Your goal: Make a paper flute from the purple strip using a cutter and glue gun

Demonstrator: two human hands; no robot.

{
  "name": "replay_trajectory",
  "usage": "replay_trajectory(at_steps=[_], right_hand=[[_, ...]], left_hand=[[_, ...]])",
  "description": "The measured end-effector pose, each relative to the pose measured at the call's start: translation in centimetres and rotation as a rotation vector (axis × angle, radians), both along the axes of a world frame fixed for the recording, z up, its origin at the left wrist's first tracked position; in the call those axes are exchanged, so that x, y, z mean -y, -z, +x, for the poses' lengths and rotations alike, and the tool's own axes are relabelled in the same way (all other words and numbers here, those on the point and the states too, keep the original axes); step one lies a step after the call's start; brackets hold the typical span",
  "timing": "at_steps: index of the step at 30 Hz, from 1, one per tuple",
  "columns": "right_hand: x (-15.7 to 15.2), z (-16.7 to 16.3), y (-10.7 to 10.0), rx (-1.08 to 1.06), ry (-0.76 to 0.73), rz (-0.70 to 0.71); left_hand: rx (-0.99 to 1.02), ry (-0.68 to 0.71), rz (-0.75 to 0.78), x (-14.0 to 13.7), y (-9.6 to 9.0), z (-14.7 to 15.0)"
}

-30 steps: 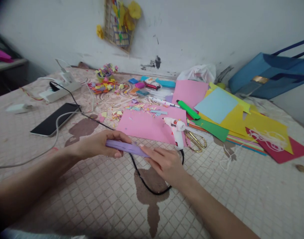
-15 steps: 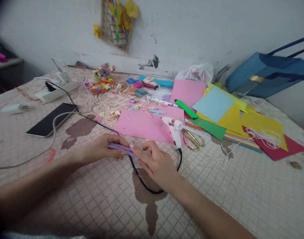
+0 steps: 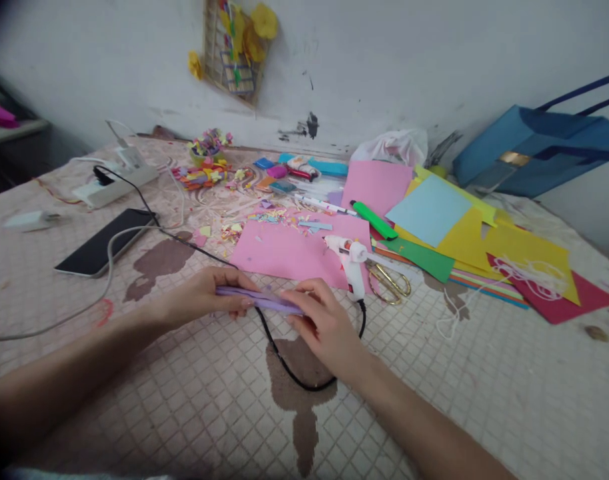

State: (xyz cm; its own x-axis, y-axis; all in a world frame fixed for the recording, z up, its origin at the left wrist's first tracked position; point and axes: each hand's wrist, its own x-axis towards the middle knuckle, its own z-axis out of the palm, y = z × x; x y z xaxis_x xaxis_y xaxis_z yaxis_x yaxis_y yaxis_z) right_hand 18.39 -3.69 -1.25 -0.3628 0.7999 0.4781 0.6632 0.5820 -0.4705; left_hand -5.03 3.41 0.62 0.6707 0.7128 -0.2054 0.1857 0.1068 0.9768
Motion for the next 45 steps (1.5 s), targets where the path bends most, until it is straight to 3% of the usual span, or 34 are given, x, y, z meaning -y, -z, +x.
replay_trajectory(at_steps=[5, 10, 15, 20, 32, 39, 42, 45], right_hand=[[-0.7, 1.3, 0.1, 0.007, 0.021, -0.002], [-0.9, 1.5, 0.3, 0.013, 0.037, 0.061], [-0.9, 1.5, 0.4, 0.013, 0.054, 0.073], [-1.0, 1.7, 0.6, 0.014, 0.045, 0.036], [-0.1, -0.2, 0.3, 0.079, -0.048, 0.051], [-0.1, -0.4, 0.5, 0.062, -0.054, 0.041], [-0.2, -0.2, 0.5, 0.046, -0.026, 0.055], [-0.2, 0.0, 0.4, 0.030, 0.010, 0.084]], left_hand=[[-0.094, -0.019, 0.167, -0.6, 0.0, -0.4], [-0.227, -0.028, 0.544, -0.4, -0.7, -0.4], [-0.251, 0.146, 0.935, -0.2, -1.2, -0.6], [-0.358, 0.244, 1.138, -0.5, -1.0, -0.9], [-0.288, 0.084, 1.273, 0.8, 0.6, 0.5], [-0.043, -0.041, 1.116, 1.3, 0.9, 1.1], [-0.062, -0.185, 1.037, 0.9, 0.3, 0.5], [-0.122, -0.435, 0.943, 0.2, -0.4, -0.3]])
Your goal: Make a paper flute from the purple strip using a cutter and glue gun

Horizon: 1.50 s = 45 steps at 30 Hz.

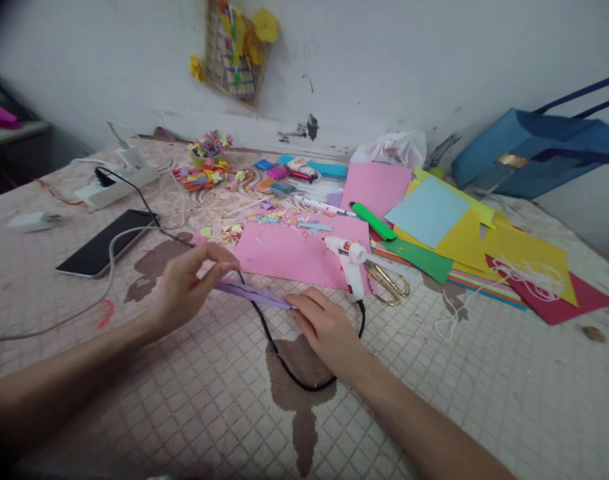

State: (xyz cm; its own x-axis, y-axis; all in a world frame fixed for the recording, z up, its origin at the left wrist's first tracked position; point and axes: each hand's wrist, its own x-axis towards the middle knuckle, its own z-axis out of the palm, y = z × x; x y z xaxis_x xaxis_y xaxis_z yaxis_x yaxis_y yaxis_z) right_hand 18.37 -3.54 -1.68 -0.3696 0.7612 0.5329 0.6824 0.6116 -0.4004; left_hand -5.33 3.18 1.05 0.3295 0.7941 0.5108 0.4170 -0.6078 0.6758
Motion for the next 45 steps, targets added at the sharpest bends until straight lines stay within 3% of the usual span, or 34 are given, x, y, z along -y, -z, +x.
replay_trajectory(at_steps=[2, 4, 10, 16, 22, 28, 31, 34, 40, 42, 45], right_hand=[[0.1, 0.1, 0.0, -0.015, 0.027, 0.025], [0.1, 0.1, 0.0, -0.030, 0.051, 0.048], [0.2, -0.2, -0.4, -0.025, 0.013, 0.046], [0.3, -0.5, -0.7, -0.011, -0.007, 0.040], [0.4, -0.7, -0.7, -0.006, -0.039, 0.028], [0.5, -0.9, -0.6, -0.001, -0.044, 0.018], [0.4, -0.5, -0.5, -0.033, 0.009, 0.024], [0.3, 0.0, -0.4, -0.063, 0.088, 0.062], [0.3, -0.1, -0.8, -0.179, 0.179, 0.091], [0.5, -0.3, -1.0, -0.201, 0.197, 0.112], [0.7, -0.7, -1.1, -0.211, 0.198, 0.111]], left_hand=[[0.056, -0.110, -0.028, -0.4, -0.3, -0.4], [0.080, -0.119, -0.025, -0.6, -0.4, -0.4], [-0.182, 0.228, 0.212, 0.3, 0.4, 0.6], [-0.283, 0.174, 0.361, 1.2, 0.9, 1.0], [-0.290, 0.231, 0.348, 1.3, 0.9, 1.0], [-0.274, 0.283, 0.258, 1.4, 0.5, 1.0], [-0.150, 0.153, 0.197, 0.9, 0.1, 0.6], [0.075, -0.021, 0.021, 0.1, -0.2, 0.1], [0.420, -0.196, -0.214, -0.7, 0.3, 0.4], [0.526, -0.183, -0.279, -0.5, 0.5, 0.8], [0.594, 0.046, -0.574, 0.6, 0.9, 1.7]])
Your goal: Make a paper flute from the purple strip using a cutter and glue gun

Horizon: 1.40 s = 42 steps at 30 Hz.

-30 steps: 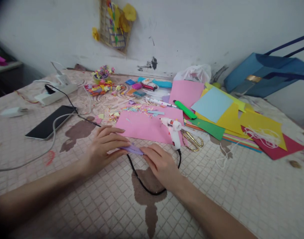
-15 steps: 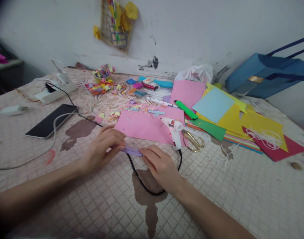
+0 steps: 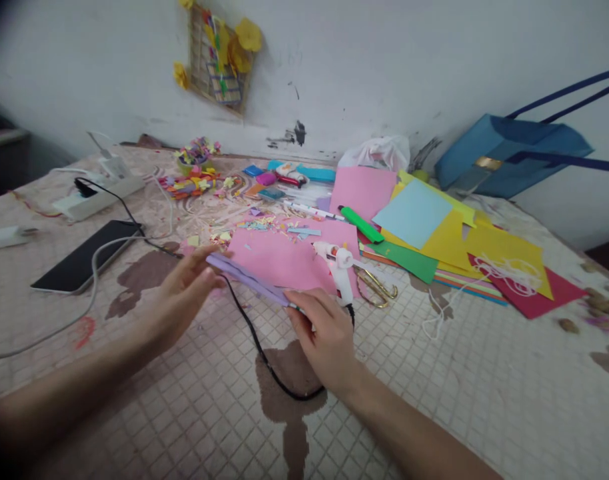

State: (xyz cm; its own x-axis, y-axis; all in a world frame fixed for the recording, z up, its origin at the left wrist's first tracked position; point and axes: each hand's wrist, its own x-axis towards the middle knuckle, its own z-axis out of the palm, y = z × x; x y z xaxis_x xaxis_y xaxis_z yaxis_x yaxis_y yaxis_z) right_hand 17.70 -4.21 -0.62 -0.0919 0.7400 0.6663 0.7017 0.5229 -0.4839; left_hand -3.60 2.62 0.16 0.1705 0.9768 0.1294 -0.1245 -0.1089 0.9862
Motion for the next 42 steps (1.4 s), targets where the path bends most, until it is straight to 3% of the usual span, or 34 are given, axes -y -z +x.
replay_trajectory(at_steps=[3, 7, 19, 29, 42], right_hand=[[0.1, -0.5, 0.2, 0.017, -0.044, -0.019], [0.2, -1.2, 0.5, 0.046, -0.149, -0.065], [0.1, -1.8, 0.7, 0.005, -0.227, -0.184], [0.4, -2.2, 1.0, 0.015, -0.258, -0.207], [0.4, -2.1, 0.7, 0.040, -0.239, -0.140]], left_hand=[[0.166, 0.298, -0.287, 1.5, 0.4, 1.0], [0.276, 0.327, -0.447, 2.8, 1.0, 1.7], [0.134, 0.251, -0.413, 2.8, 1.3, 1.8], [-0.087, 0.367, -0.240, 2.6, 1.5, 1.2], [0.076, 0.333, -0.425, 2.8, 1.1, 1.5]])
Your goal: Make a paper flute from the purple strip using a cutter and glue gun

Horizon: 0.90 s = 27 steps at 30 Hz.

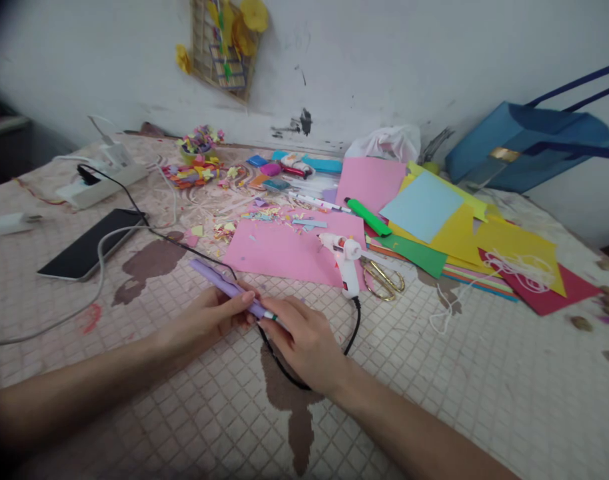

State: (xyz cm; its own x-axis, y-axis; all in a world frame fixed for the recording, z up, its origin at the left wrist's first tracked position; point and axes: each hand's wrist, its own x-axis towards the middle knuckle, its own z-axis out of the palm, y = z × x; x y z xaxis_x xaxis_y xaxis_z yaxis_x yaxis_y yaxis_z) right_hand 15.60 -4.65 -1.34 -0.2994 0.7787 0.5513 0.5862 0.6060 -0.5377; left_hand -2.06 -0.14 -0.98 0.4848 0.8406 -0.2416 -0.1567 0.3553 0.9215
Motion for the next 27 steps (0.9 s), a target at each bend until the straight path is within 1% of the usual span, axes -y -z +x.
replay_trajectory(at_steps=[8, 10, 13, 17, 20, 25, 27], right_hand=[[0.15, 0.10, -0.06, 0.071, -0.024, 0.092], [0.14, 0.07, -0.09, 0.076, -0.028, 0.094], [0.10, 0.05, -0.05, 0.069, -0.024, 0.065], [-0.06, 0.17, 0.18, 0.012, 0.001, 0.028], [-0.12, 0.25, 0.35, 0.008, 0.027, -0.025], [0.10, 0.23, 0.29, 0.030, -0.016, -0.129], [0.24, 0.22, 0.15, 0.032, -0.003, -0.168]], left_hand=[[-0.038, -0.010, -0.017, -0.05, 0.06, -0.04], [-0.027, -0.009, -0.026, -0.01, 0.02, 0.01], [0.005, -0.003, -0.046, 0.01, 0.00, 0.11], [0.122, -0.048, -0.127, -0.07, 0.12, 0.17], [0.163, -0.053, -0.167, -0.12, 0.23, 0.13], [0.106, -0.005, -0.099, 0.07, 0.03, 0.09], [0.085, 0.007, -0.081, 0.14, -0.15, 0.12]])
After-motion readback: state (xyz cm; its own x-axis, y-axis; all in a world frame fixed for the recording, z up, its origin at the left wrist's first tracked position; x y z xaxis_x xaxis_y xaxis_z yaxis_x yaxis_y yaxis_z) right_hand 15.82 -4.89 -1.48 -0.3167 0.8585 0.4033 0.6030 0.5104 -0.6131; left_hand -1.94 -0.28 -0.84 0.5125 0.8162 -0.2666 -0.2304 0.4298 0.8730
